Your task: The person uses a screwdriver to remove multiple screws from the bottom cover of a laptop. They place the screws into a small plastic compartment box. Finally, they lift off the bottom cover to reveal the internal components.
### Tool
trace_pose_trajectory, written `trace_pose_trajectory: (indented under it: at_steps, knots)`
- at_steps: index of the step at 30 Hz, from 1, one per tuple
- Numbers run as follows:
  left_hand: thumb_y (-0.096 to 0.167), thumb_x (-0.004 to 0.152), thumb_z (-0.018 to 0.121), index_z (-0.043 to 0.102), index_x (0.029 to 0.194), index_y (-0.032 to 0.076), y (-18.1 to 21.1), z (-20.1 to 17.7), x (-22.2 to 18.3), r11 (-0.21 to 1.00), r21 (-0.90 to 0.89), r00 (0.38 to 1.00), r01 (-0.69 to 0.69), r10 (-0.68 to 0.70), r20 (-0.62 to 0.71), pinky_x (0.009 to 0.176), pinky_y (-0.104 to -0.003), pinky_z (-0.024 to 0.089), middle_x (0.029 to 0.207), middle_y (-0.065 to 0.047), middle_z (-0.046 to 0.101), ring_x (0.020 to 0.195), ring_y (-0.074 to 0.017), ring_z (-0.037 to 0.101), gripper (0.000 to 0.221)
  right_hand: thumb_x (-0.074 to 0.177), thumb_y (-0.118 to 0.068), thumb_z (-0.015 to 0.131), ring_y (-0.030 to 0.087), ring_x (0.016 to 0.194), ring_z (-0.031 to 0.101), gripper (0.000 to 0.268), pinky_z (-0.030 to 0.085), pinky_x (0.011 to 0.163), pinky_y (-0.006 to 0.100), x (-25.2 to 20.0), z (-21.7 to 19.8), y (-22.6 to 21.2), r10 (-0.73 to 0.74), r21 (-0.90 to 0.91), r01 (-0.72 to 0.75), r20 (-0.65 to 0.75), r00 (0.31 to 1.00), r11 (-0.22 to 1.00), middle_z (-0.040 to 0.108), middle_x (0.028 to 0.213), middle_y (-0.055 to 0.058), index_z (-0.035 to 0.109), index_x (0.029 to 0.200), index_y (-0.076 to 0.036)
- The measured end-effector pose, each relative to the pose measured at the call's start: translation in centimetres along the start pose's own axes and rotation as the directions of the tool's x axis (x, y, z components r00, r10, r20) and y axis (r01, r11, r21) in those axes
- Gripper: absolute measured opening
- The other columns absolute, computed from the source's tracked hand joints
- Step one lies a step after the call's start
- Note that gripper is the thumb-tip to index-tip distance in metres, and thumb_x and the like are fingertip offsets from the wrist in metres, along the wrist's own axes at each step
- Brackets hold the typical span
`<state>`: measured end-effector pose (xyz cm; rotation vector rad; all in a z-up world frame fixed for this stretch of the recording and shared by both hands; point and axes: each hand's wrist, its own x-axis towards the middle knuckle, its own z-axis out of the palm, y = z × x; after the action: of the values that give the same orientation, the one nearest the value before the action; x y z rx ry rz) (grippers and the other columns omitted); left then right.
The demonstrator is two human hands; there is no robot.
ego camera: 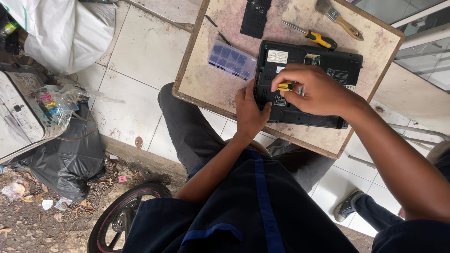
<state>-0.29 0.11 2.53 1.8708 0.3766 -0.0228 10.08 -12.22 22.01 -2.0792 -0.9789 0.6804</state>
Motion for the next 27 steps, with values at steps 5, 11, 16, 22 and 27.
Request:
trace_pose_trajectory:
  at_steps: [5, 11, 16, 22, 27]
  knots:
    - [0.031, 0.09, 0.084, 0.031, 0.163, 0.005, -0.8, 1.6, 1.3, 0.989, 0.125, 0.996, 0.084, -0.083, -0.014, 0.096, -0.059, 0.056, 0.13, -0.017, 0.043, 0.125, -0.0417, 0.051, 0.093, 0.105, -0.003, 0.072, 0.033, 0.085, 0.072, 0.005, 0.052, 0.06, 0.037, 0.2, 1.2, 2.0, -0.002, -0.059, -0.005, -0.112, 0.994, 0.998, 0.07, 0.093, 0.018, 0.074, 0.109, -0.001]
    - [0.028, 0.093, 0.085, 0.032, 0.161, 0.004, -0.3, 1.1, 1.1, 0.997, 0.077, 0.999, 0.018, -0.015, -0.038, 0.096, -0.062, 0.056, 0.13, -0.019, 0.043, 0.126, -0.0451, 0.051, 0.09, 0.102, 0.004, 0.068, 0.04, 0.084, 0.072, 0.01, 0.055, 0.059, 0.041, 0.3, 0.5, 0.3, 0.017, -0.132, -0.027, -0.082, 0.997, 0.991, 0.07, 0.096, 0.024, 0.07, 0.111, 0.002]
    - [0.022, 0.096, 0.081, 0.036, 0.162, 0.007, -0.9, 1.5, 1.5, 0.997, -0.009, 0.996, -0.07, 0.07, -0.062, 0.104, -0.067, 0.052, 0.145, -0.023, 0.042, 0.137, -0.0494, 0.046, 0.081, 0.096, 0.012, 0.062, 0.043, 0.084, 0.071, 0.018, 0.055, 0.059, 0.043, -0.4, 0.5, 0.8, 0.055, -0.116, -0.065, -0.086, 0.995, 0.991, 0.069, 0.092, 0.024, 0.071, 0.108, 0.001]
    - [0.015, 0.098, 0.076, 0.037, 0.164, 0.012, -1.2, 2.1, 2.2, 0.988, -0.124, 0.994, -0.092, 0.083, -0.072, 0.112, -0.073, 0.046, 0.157, -0.023, 0.041, 0.147, -0.0534, 0.038, 0.077, 0.107, -0.003, 0.067, 0.029, 0.074, 0.069, 0.011, 0.051, 0.055, 0.033, -0.6, 2.2, 0.8, 0.008, -0.056, -0.021, -0.227, 0.974, 0.998, 0.068, 0.083, 0.021, 0.073, 0.098, 0.0]
    - [0.018, 0.094, 0.084, 0.038, 0.164, 0.015, -1.3, 1.5, 1.6, 0.941, -0.332, 0.998, -0.064, 0.05, -0.049, 0.116, -0.084, 0.037, 0.163, -0.022, 0.039, 0.153, -0.0589, 0.027, 0.084, 0.115, -0.006, 0.061, 0.021, 0.063, 0.068, 0.028, 0.051, 0.05, 0.025, -1.1, 3.4, 3.6, 0.048, 0.067, -0.026, -0.354, 0.934, 0.997, 0.072, 0.074, 0.015, 0.074, 0.09, -0.002]
